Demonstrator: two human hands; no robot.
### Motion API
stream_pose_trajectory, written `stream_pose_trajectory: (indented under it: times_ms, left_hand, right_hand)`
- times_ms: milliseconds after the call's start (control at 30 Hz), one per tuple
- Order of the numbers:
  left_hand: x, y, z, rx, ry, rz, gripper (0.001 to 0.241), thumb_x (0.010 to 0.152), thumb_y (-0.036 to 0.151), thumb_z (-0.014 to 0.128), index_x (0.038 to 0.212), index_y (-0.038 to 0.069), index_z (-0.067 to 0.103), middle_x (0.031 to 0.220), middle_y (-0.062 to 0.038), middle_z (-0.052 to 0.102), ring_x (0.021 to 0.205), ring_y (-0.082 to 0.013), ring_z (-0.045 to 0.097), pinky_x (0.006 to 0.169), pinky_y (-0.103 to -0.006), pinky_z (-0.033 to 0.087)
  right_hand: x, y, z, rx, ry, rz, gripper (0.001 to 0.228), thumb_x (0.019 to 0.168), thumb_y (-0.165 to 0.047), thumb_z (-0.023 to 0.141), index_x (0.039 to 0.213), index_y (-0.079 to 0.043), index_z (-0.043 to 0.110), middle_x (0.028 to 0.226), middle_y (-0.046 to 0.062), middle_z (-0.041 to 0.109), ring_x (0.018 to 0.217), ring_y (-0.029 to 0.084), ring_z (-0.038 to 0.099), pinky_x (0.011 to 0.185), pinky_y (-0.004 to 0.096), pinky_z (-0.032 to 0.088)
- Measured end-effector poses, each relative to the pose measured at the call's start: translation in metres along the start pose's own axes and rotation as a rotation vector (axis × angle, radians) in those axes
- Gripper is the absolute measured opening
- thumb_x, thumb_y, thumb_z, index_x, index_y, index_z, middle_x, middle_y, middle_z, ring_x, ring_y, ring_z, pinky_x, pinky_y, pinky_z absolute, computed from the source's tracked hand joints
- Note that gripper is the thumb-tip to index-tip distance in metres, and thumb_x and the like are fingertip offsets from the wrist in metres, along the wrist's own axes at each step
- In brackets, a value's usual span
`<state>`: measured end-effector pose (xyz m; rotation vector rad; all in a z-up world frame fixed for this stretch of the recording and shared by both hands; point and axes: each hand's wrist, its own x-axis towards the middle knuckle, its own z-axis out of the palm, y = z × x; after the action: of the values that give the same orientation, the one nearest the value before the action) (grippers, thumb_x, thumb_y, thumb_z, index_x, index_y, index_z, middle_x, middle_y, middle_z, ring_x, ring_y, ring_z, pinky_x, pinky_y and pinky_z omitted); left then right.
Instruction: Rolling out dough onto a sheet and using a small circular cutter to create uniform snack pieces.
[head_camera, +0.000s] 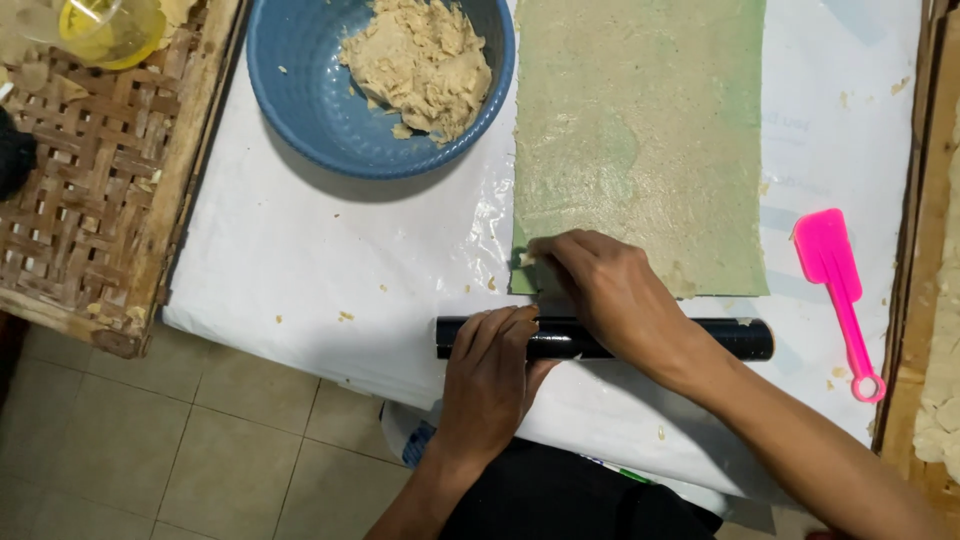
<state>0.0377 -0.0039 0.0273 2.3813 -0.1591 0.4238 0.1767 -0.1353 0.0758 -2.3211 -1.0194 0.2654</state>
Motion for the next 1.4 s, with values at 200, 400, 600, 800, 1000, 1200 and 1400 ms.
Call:
stream_pose_trajectory:
  times_ms: [200, 400, 600, 800, 1000, 1200, 1400]
  left_hand:
    - [0.002, -0.001, -0.002, 0.027, 0.003, 0.029, 0.056, 0.079, 0.011, 0.087, 0.12, -0.002, 0.051, 0.125, -0.018, 0.064, 0.116, -0.0338, 0.063, 0.107, -0.0488, 0.044]
    - [0.006, -0.007, -0.007, 0.07, -0.027, 0.105, 0.047, 0.079, 0.011, 0.086, 0.112, -0.002, 0.055, 0.124, -0.016, 0.062, 0.115, -0.0308, 0.059, 0.106, -0.048, 0.044]
    - [0.023, -0.015, -0.033, 0.166, -0.049, 0.137, 0.052, 0.084, 0.021, 0.086, 0.121, 0.003, 0.054, 0.126, -0.01, 0.062, 0.12, -0.0262, 0.058, 0.107, -0.0461, 0.043]
    - [0.066, -0.043, -0.039, 0.262, -0.043, 0.107, 0.048, 0.083, 0.019, 0.083, 0.122, -0.004, 0.066, 0.116, -0.015, 0.073, 0.107, -0.0282, 0.066, 0.101, -0.0471, 0.046]
    - [0.081, -0.055, -0.031, 0.424, -0.064, 0.19, 0.058, 0.093, 0.029, 0.074, 0.137, -0.007, 0.058, 0.125, -0.018, 0.069, 0.117, -0.0273, 0.064, 0.11, -0.0476, 0.045]
    - [0.109, -0.072, -0.024, 0.393, -0.073, 0.214, 0.072, 0.105, 0.042, 0.058, 0.141, -0.02, 0.046, 0.143, -0.039, 0.055, 0.137, -0.0457, 0.053, 0.115, -0.0546, 0.041]
    - [0.046, -0.042, -0.028, 0.507, -0.263, 0.147, 0.072, 0.107, 0.047, 0.043, 0.151, -0.01, 0.037, 0.16, -0.03, 0.036, 0.151, -0.0399, 0.033, 0.127, -0.0511, 0.021]
  right_hand:
    - [0.029, 0.021, 0.021, -0.17, -0.025, -0.045, 0.017, 0.086, -0.007, 0.069, 0.099, 0.001, 0.075, 0.097, 0.013, 0.065, 0.083, 0.027, 0.061, 0.074, 0.04, 0.053]
    - [0.022, 0.005, 0.001, -0.123, -0.138, -0.035, 0.049, 0.076, -0.001, 0.064, 0.125, 0.0, 0.067, 0.116, 0.014, 0.072, 0.096, 0.029, 0.065, 0.084, 0.042, 0.055]
    - [0.006, -0.005, -0.038, -0.069, -0.068, 0.075, 0.039, 0.084, 0.001, 0.065, 0.123, 0.0, 0.068, 0.108, 0.015, 0.073, 0.074, 0.029, 0.07, 0.065, 0.04, 0.056]
    - [0.004, 0.011, -0.037, -0.231, 0.061, 0.023, 0.028, 0.097, -0.02, 0.066, 0.116, -0.001, 0.074, 0.095, 0.012, 0.075, 0.072, 0.025, 0.065, 0.061, 0.036, 0.053]
    - [0.01, 0.047, -0.002, -0.431, 0.178, -0.087, 0.047, 0.104, -0.028, 0.051, 0.14, 0.001, 0.061, 0.142, 0.026, 0.056, 0.117, 0.04, 0.056, 0.095, 0.047, 0.049]
    - [0.038, 0.067, 0.0, -0.452, 0.163, -0.007, 0.058, 0.111, -0.029, 0.039, 0.156, 0.008, 0.041, 0.159, 0.033, 0.037, 0.15, 0.045, 0.03, 0.119, 0.053, 0.028]
    - [-0.026, 0.048, 0.018, -0.411, 0.087, -0.022, 0.07, 0.105, -0.04, 0.037, 0.156, 0.008, 0.035, 0.163, 0.029, 0.036, 0.153, 0.039, 0.032, 0.125, 0.051, 0.022]
